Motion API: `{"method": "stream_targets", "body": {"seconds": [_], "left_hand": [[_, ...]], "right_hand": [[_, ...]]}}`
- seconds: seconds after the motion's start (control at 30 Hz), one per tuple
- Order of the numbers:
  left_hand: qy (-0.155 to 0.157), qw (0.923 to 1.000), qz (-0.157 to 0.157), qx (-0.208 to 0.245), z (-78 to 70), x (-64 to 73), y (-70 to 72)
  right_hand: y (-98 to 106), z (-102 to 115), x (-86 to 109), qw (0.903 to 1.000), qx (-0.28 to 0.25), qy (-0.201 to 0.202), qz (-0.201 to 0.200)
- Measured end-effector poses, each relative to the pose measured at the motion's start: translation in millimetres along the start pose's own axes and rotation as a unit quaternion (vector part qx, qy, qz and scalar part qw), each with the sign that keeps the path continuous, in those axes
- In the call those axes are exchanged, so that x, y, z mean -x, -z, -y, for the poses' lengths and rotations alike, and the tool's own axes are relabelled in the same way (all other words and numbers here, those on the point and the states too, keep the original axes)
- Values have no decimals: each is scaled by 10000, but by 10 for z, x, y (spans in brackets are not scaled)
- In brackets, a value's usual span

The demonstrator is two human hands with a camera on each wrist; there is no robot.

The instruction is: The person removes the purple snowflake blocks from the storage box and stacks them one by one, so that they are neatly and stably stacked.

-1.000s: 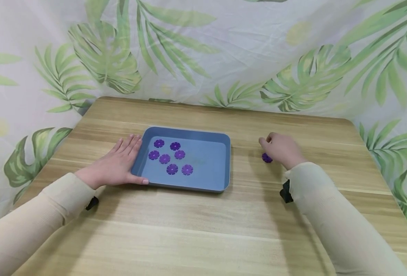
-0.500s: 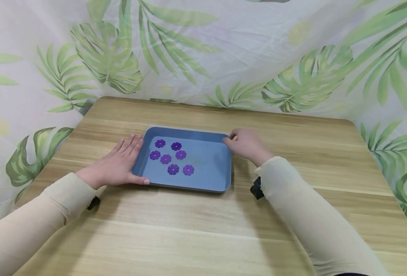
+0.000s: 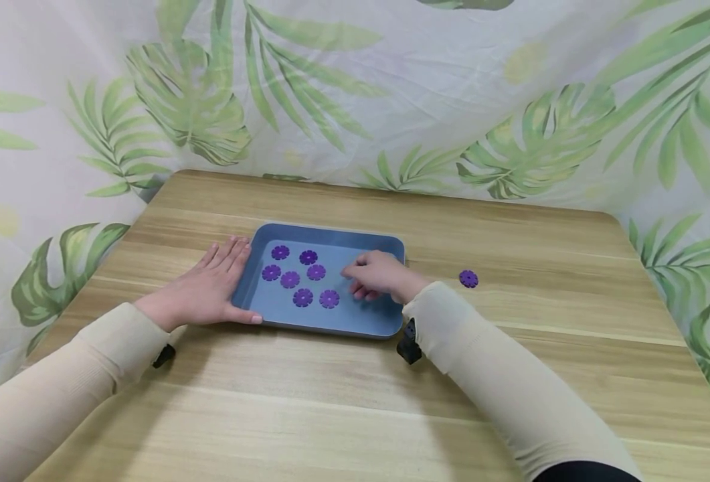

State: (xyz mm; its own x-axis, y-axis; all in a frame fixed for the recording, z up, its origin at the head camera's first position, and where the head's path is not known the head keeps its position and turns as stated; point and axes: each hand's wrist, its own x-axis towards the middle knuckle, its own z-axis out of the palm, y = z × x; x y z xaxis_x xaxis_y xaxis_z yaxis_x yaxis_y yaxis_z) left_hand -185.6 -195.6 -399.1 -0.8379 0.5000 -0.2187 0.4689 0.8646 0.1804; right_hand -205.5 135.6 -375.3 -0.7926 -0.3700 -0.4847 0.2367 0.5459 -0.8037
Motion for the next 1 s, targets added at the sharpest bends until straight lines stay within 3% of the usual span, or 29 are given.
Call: {"method": "stream_targets", "body": {"seconds": [0.37,0.6,0.8,1.0], "left_hand": [[17,10000,50,79,-10,17,-9],[40,10000,41,-16,0,6,8],[57,9999,113,41,-12,8,25],[42,9999,108,41,-14,0,23]], "right_hand": [[-206,-99,-75,9991,-211,-90,345],[-280,-141,-125,9991,-340,-203,156],[-329,-149,-132,9998,63,-138,-131],[-336,-146,-112,9975,615,338,-56]]}}
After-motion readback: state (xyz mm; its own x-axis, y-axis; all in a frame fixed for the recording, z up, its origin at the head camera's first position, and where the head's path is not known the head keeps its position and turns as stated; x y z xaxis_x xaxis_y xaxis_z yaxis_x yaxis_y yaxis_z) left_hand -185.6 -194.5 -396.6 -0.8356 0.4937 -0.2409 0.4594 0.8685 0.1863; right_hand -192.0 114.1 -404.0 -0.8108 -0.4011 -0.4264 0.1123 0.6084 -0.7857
